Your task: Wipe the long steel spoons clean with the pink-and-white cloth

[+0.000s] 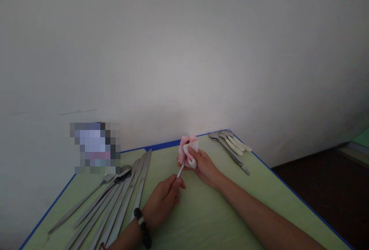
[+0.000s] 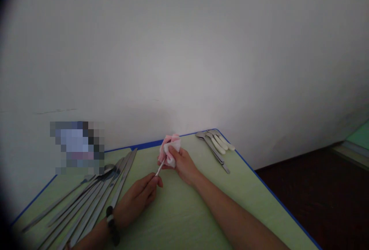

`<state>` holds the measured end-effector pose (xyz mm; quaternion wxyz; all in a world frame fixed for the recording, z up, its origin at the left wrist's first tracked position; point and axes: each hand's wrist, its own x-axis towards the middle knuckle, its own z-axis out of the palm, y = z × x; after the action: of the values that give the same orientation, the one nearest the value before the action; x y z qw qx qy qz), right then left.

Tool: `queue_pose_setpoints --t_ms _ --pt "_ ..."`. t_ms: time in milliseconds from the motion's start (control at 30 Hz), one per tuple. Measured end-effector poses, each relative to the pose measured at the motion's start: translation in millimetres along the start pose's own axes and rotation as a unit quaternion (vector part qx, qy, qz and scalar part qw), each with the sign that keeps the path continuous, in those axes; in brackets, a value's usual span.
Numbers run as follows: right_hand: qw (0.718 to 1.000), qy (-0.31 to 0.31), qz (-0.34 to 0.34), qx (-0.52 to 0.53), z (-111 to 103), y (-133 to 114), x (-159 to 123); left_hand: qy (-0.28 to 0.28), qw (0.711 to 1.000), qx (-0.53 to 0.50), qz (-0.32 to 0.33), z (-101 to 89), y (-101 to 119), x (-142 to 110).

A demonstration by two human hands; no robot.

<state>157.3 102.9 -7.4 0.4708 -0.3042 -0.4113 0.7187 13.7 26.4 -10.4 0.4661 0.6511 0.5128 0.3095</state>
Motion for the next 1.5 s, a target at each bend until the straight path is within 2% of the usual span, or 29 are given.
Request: queue_pose_setpoints --t_ms 167,367,500,633,833,967,1033,1100,1200,1267,1367,1500 --pt "1.0 -0.027 -0.005 0.005 -0.5 0.6 -0.4 0.0 0.999 -0.037 -0.014 0.3 -0.2 0.8" --pt "0.999 -0.025 -0.006 0.043 0.7 1.6 -2.2 0.001 1.0 -0.023 -0.013 -0.3 0.2 2.4" --pt "0.998 -0.006 -0.003 0.065 -0.7 5.8 1.0 0.009 0.999 -0.03 -0.015 0.4 0.8 2.3" --pt "0.991 0.023 -0.019 0.132 -4.0 5.3 6.5 0.001 0.998 -0.054 -0.022 0.1 1.3 1.7" --pt "0.985 0.029 -0.015 0.172 -4.4 1.8 9.0 0.008 0.997 -0.071 -0.02 0.7 -1.9 2.5" --pt "0.98 0.068 -0.031 0.184 -5.6 3.8 12.2 0.023 0.989 -0.141 -0.044 2.4 -5.3 4.1" --pt "0.978 0.054 -0.026 0.198 -6.3 2.6 12.6 0.022 0.982 -0.179 -0.05 2.8 -5.4 4.2" --pt "0.978 0.013 -0.01 0.206 -6.0 -0.3 10.3 0.028 0.978 -0.2 -0.058 2.9 -4.6 4.2" --pt "0.982 -0.04 -0.012 0.185 -3.5 -3.0 3.8 0.043 0.98 -0.183 -0.071 3.2 -4.7 4.9" --pt "0.989 -0.043 -0.031 0.141 -1.9 -1.5 0.6 0.053 0.986 -0.143 -0.064 3.9 -6.5 5.9" --pt "0.995 -0.016 -0.028 0.098 -2.7 3.8 0.6 0.064 0.993 -0.09 -0.041 5.1 -9.6 7.2" --pt "0.988 0.024 -0.001 0.156 -6.1 4.8 5.4 0.062 0.996 -0.059 -0.032 4.4 -7.2 6.0"
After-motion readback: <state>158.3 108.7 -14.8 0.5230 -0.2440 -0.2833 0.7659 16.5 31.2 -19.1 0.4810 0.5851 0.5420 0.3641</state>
